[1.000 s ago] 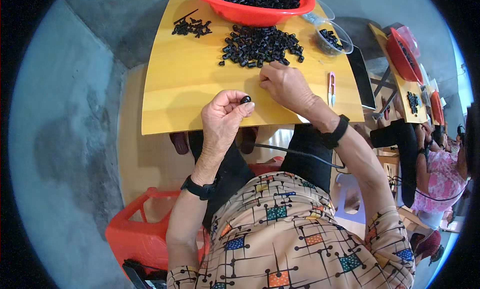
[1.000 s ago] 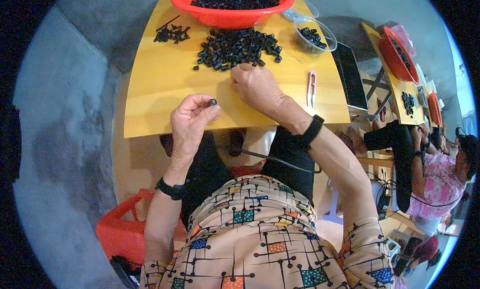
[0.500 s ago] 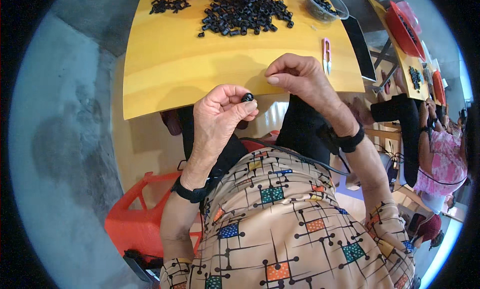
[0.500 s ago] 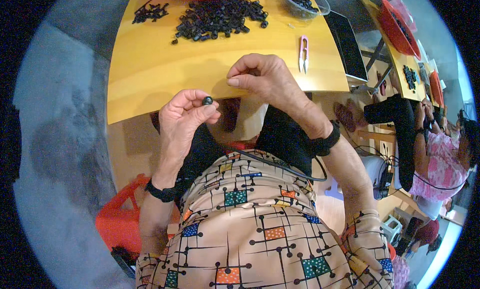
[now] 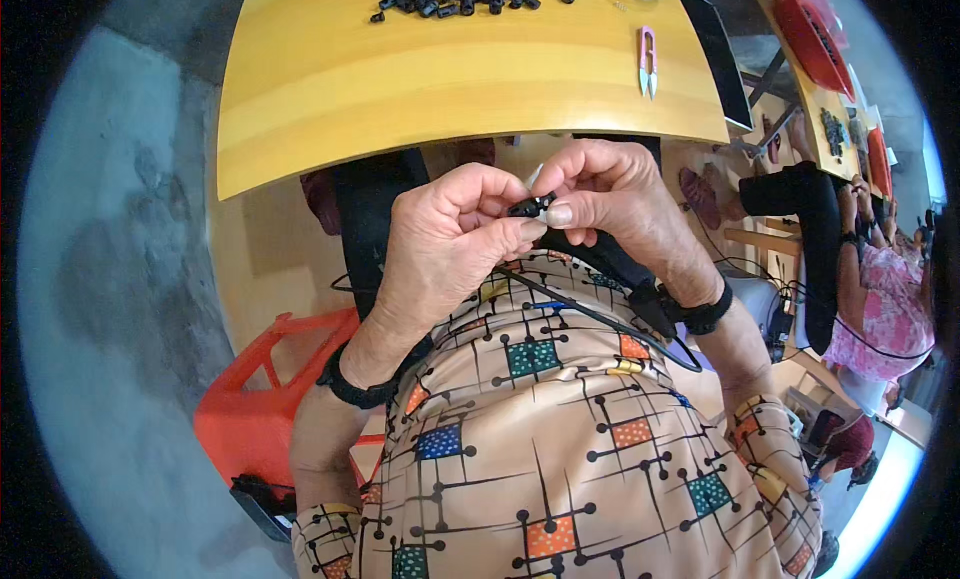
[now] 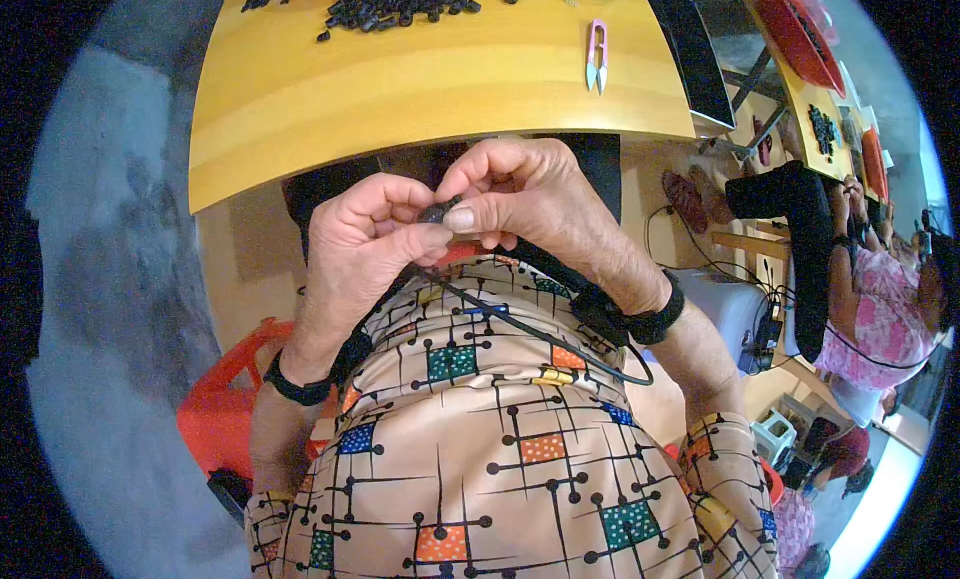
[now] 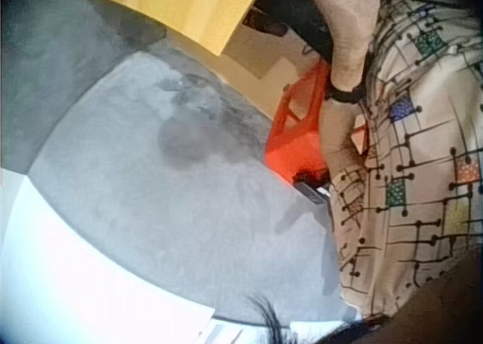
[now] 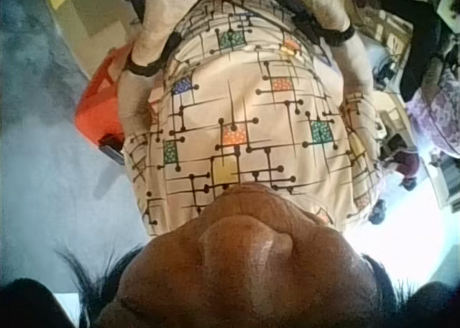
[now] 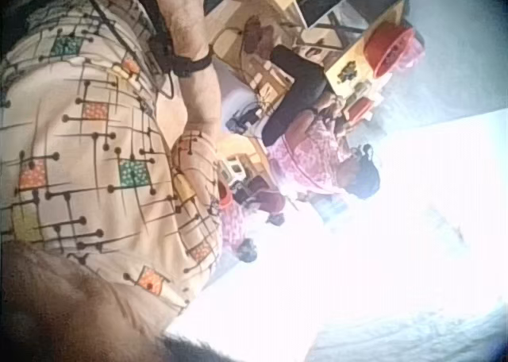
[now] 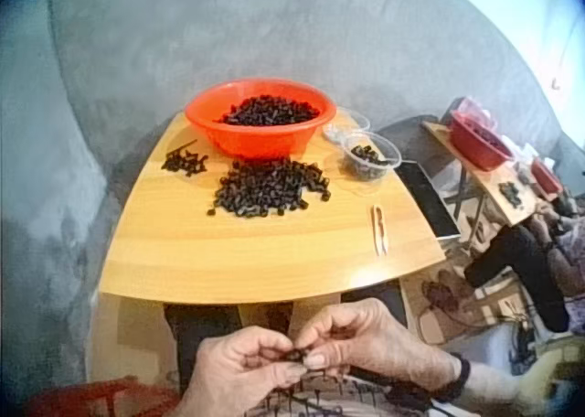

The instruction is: Assembling small black plastic caps and internal components by hand at a workstation.

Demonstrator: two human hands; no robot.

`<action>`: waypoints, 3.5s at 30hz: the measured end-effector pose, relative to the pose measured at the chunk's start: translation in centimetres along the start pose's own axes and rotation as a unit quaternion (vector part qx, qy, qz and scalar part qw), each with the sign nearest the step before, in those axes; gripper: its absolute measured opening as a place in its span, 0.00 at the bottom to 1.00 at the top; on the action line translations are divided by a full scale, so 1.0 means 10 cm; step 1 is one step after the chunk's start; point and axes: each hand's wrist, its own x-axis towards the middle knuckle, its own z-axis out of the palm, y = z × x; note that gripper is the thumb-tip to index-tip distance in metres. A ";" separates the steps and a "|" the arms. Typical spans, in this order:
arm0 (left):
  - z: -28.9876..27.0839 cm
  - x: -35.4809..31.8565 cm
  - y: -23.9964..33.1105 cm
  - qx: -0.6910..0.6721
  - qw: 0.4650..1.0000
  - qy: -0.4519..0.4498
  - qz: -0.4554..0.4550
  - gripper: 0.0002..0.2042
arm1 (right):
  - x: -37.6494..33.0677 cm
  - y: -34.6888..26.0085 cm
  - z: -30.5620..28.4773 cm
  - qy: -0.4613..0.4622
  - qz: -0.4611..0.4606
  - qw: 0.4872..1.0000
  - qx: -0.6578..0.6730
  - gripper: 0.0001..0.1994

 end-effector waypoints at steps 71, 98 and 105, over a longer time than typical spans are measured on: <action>0.14 -0.60 0.01 0.235 0.962 -0.090 -0.108 0.07 | -0.65 0.29 0.15 -0.067 -0.085 0.988 -0.107 0.06; 0.06 -0.67 -0.10 -0.010 0.995 -0.063 -0.070 0.09 | -0.73 0.21 0.21 -0.053 -0.019 0.996 -0.064 0.10; 0.05 -0.59 0.00 -0.097 0.959 -0.058 -0.261 0.11 | -0.74 0.24 0.20 -0.067 -0.035 0.996 -0.050 0.09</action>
